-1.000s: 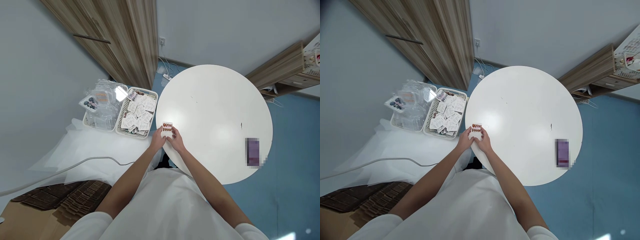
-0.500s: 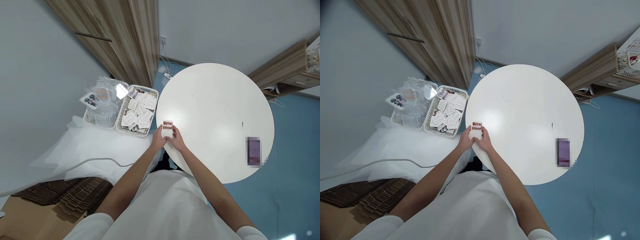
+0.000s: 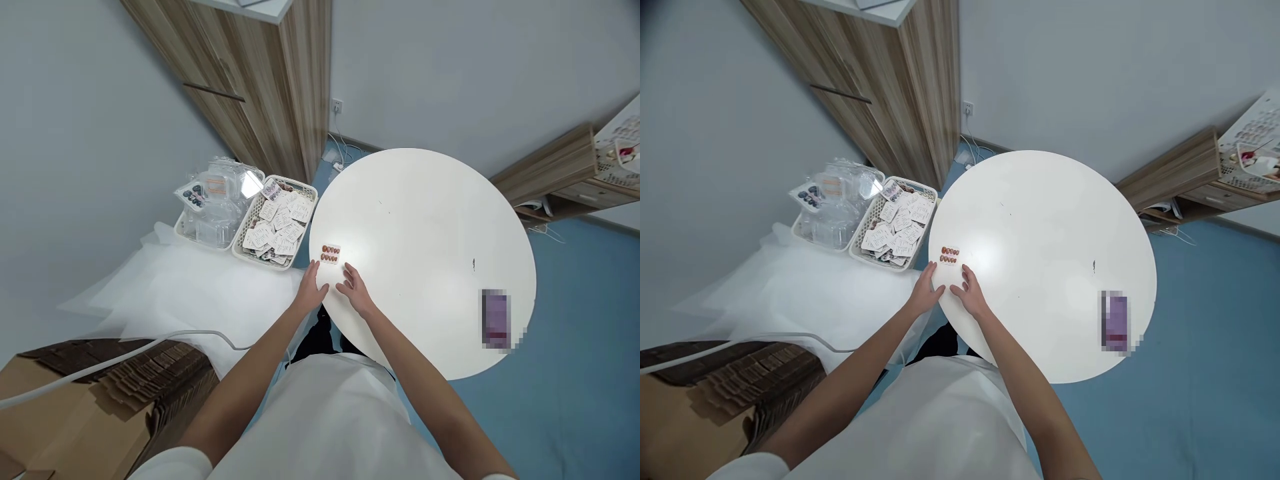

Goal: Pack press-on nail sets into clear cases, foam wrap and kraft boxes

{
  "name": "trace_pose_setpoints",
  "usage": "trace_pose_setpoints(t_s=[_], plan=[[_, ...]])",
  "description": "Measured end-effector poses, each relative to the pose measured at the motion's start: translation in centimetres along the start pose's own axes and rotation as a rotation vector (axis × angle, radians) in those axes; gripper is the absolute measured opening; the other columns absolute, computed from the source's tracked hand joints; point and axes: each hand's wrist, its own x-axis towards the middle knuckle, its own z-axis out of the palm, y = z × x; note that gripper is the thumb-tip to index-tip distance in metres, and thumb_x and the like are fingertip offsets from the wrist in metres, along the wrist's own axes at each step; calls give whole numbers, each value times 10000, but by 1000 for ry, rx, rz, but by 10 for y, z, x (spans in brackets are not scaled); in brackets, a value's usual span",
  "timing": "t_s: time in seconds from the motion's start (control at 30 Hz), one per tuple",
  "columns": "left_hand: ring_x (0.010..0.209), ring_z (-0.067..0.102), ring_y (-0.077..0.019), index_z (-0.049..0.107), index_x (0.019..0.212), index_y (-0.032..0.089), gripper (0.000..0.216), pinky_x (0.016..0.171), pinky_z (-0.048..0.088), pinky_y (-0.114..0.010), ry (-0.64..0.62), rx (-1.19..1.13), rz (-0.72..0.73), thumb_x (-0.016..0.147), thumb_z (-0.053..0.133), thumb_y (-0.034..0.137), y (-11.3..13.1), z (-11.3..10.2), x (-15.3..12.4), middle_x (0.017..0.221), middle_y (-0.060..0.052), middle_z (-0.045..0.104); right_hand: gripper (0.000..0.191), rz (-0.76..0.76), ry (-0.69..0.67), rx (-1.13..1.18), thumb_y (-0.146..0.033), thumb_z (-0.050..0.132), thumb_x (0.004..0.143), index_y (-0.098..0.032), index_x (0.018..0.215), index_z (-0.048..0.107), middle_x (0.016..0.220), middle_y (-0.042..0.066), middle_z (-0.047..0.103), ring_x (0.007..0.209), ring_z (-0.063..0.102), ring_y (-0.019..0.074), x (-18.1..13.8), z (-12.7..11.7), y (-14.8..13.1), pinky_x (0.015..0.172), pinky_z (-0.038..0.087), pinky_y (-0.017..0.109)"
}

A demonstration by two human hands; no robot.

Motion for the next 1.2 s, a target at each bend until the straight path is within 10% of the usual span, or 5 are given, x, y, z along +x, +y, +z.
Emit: trace_pose_setpoints(t_s=[0.57, 0.93, 1.2], plan=[[989, 558, -216, 504, 1138, 184, 426, 811, 467, -350, 163, -173, -209, 743, 529, 340, 38, 24, -145, 1163, -95, 555, 362, 1, -258, -140, -351, 544, 703, -193, 1028, 538, 950, 60, 590, 705, 571, 140, -91, -34, 28, 733, 466, 341], [988, 542, -246, 509, 1151, 185, 500, 806, 431, -354, 287, -228, -379, 712, 532, 423, 20, -2, -204, 1146, -108, 555, 367, 34, -514, -301, -380, 571, 663, -179, 970, 572, 868, 42, 601, 686, 545, 142, -74, 4, 34, 642, 436, 291], [926, 569, -225, 533, 1110, 191, 466, 768, 445, -336, 383, -273, -353, 695, 558, 403, -15, -38, -198, 1098, -106, 577, 371, 6, -585, -369, -388, 568, 675, -180, 982, 561, 863, 41, 593, 712, 550, 147, -49, 58, 18, 650, 435, 291]])
